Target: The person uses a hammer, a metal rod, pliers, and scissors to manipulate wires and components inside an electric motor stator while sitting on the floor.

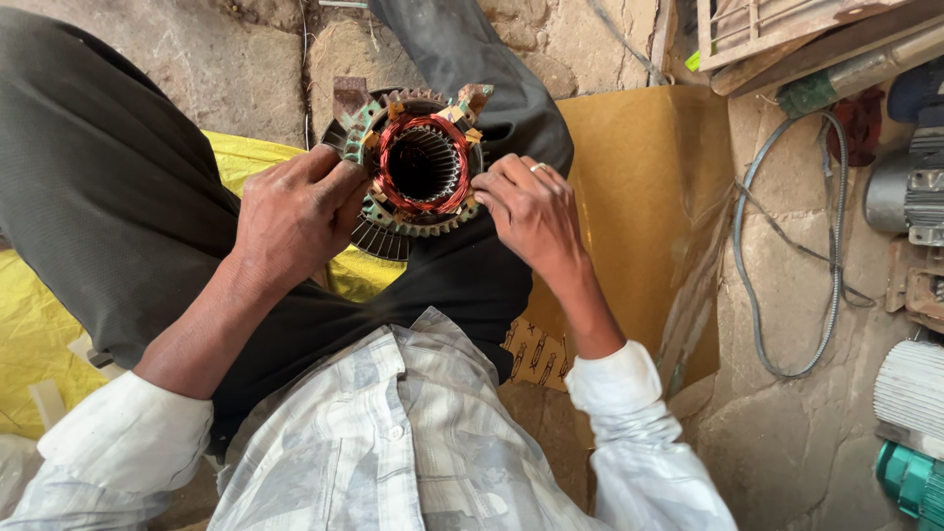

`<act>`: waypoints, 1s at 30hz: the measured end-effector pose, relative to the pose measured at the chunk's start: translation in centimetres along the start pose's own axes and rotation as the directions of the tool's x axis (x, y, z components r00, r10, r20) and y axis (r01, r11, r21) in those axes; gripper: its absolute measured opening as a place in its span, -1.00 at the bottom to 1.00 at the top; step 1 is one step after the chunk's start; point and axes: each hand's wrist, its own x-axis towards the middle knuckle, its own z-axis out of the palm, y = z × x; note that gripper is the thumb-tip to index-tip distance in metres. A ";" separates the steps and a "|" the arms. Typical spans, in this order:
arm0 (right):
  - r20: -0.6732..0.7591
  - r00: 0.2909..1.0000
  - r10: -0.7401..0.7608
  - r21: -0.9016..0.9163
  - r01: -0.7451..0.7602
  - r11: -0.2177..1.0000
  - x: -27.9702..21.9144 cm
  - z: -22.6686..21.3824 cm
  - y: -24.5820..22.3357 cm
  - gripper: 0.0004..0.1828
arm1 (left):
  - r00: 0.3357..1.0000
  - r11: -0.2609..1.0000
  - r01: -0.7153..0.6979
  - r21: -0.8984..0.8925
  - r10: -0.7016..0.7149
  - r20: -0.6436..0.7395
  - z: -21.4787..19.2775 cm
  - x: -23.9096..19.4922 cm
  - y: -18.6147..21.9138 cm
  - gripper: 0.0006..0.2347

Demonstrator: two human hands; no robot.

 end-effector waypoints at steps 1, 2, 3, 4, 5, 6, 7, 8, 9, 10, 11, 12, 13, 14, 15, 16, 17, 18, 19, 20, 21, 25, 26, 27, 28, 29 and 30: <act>0.018 0.999 -0.029 -0.005 0.029 1.000 0.1 -0.2 0.2 -0.90 | 1.000 1.000 0.004 0.002 -0.004 0.000 0.0 0.0 0.1 -0.95; 0.026 0.998 -0.059 -0.031 0.060 0.998 0.2 -0.4 0.3 -0.90 | 1.000 1.000 0.002 0.000 -0.002 0.001 0.1 0.1 0.1 -0.95; 0.036 0.995 -0.090 -0.055 0.092 0.994 0.3 -0.4 0.4 -0.91 | 1.000 1.000 0.002 -0.001 -0.002 0.002 0.1 0.1 0.1 -0.95; 0.046 0.992 -0.122 -0.078 0.125 0.989 0.4 -0.4 0.4 -0.91 | 1.000 1.000 0.002 -0.002 -0.002 0.004 0.1 0.0 0.1 -0.94; 0.045 0.989 -0.139 -0.080 0.143 0.987 0.5 -0.3 0.4 -0.91 | 1.000 1.000 0.005 -0.004 -0.005 0.006 0.0 0.0 0.1 -0.94; 0.045 0.987 -0.157 -0.083 0.160 0.984 0.6 -0.2 0.4 -0.91 | 1.000 1.000 0.008 -0.007 -0.008 0.008 0.0 0.0 0.0 -0.94; 0.046 0.984 -0.174 -0.087 0.177 0.980 0.7 -0.1 0.6 -0.91 | 1.000 1.000 0.010 -0.011 -0.010 0.010 0.1 0.1 0.1 -0.94; 0.048 0.981 -0.186 -0.115 0.190 0.975 0.8 0.0 0.7 -0.90 | 1.000 1.000 0.007 -0.010 -0.007 0.010 0.1 0.1 0.1 -0.94; 0.050 0.979 -0.199 -0.141 0.204 0.969 1.0 0.3 1.0 -0.88 | 1.000 1.000 0.004 -0.007 -0.004 0.011 0.1 0.1 0.1 -0.94; 0.052 0.976 -0.212 -0.167 0.217 0.962 1.2 0.5 1.3 -0.85 | 1.000 1.000 0.002 -0.004 -0.001 0.013 0.0 0.1 0.1 -0.94; 0.052 0.981 -0.184 -0.099 0.189 0.977 1.5 0.8 1.7 -0.87 | 1.000 1.000 0.005 -0.007 -0.005 0.006 0.0 0.1 0.1 -0.94; 0.054 0.986 -0.157 -0.031 0.159 0.987 1.8 0.9 2.3 -0.88 | 1.000 1.000 0.008 -0.009 -0.008 -0.001 -0.1 0.1 0.1 -0.94; 0.060 0.990 -0.130 0.037 0.128 0.991 2.0 1.0 2.8 -0.88 | 1.000 1.000 0.012 -0.014 -0.012 -0.008 -0.1 0.0 0.1 -0.94; 0.064 0.992 -0.109 0.078 0.104 0.992 2.1 1.2 3.2 -0.88 | 1.000 1.000 0.020 -0.013 -0.020 -0.004 -0.1 0.0 0.0 -0.94; 0.069 0.994 -0.089 0.118 0.081 0.990 2.2 1.2 3.6 -0.88 | 1.000 1.000 0.028 -0.012 -0.028 -0.001 -0.2 0.0 0.0 -0.94; 0.074 0.995 -0.070 0.158 0.057 0.986 2.3 1.3 3.9 -0.88 | 0.999 0.999 0.036 -0.011 -0.036 0.001 -0.3 0.0 0.0 -0.94; 0.098 0.995 -0.024 0.169 0.007 0.986 2.3 1.4 4.0 -0.88 | 0.999 0.999 0.040 -0.008 -0.040 0.003 -0.3 -0.1 -0.1 -0.95; 0.123 0.992 0.021 0.178 -0.043 0.983 2.2 1.4 3.9 -0.89 | 0.999 0.999 0.045 -0.005 -0.045 0.004 -0.4 -0.1 -0.1 -0.95; 0.149 0.987 0.066 0.185 -0.093 0.978 2.0 1.3 3.7 -0.90 | 0.999 0.999 0.050 -0.003 -0.050 0.004 -0.3 -0.2 0.0 -0.95; 0.111 0.992 0.057 0.155 -0.074 0.985 1.7 1.3 3.3 -0.91 | 0.999 0.999 0.039 -0.006 -0.039 -0.002 -0.3 -0.2 0.0 -0.95; 0.072 0.996 0.047 0.124 -0.056 0.991 1.3 1.2 2.7 -0.91 | 1.000 1.000 0.026 -0.008 -0.026 -0.008 -0.3 -0.2 0.0 -0.95; -0.011 0.994 0.108 0.136 -0.105 0.985 -0.9 0.7 -0.6 -0.92 | 1.000 1.000 0.011 -0.002 -0.011 -0.009 -0.4 -0.1 0.0 -0.95; -0.018 0.994 0.104 0.107 -0.102 0.989 -1.3 0.6 -1.3 -0.89 | 1.000 1.000 0.004 -0.012 -0.004 -0.021 -0.3 -0.1 -0.1 -0.94; -0.025 0.994 0.105 0.080 -0.103 0.991 -1.9 0.7 -2.0 -0.86 | 1.000 1.000 -0.005 -0.023 0.005 -0.027 -0.4 -0.2 -0.1 -0.94; -0.032 0.994 0.107 0.053 -0.105 0.993 -2.3 0.9 -2.7 -0.82 | 0.999 0.999 -0.015 -0.034 0.014 -0.033 -0.4 -0.3 -0.1 -0.93; -0.063 0.987 0.145 0.091 -0.139 0.986 -2.5 1.2 -3.2 -0.83 | 1.000 1.000 -0.013 -0.028 0.013 -0.019 -0.3 -0.3 -0.1 -0.93; -0.092 0.978 0.185 0.129 -0.172 0.977 -2.7 1.7 -3.6 -0.83 | 1.000 1.000 -0.011 -0.021 0.011 -0.006 -0.3 -0.3 -0.1 -0.93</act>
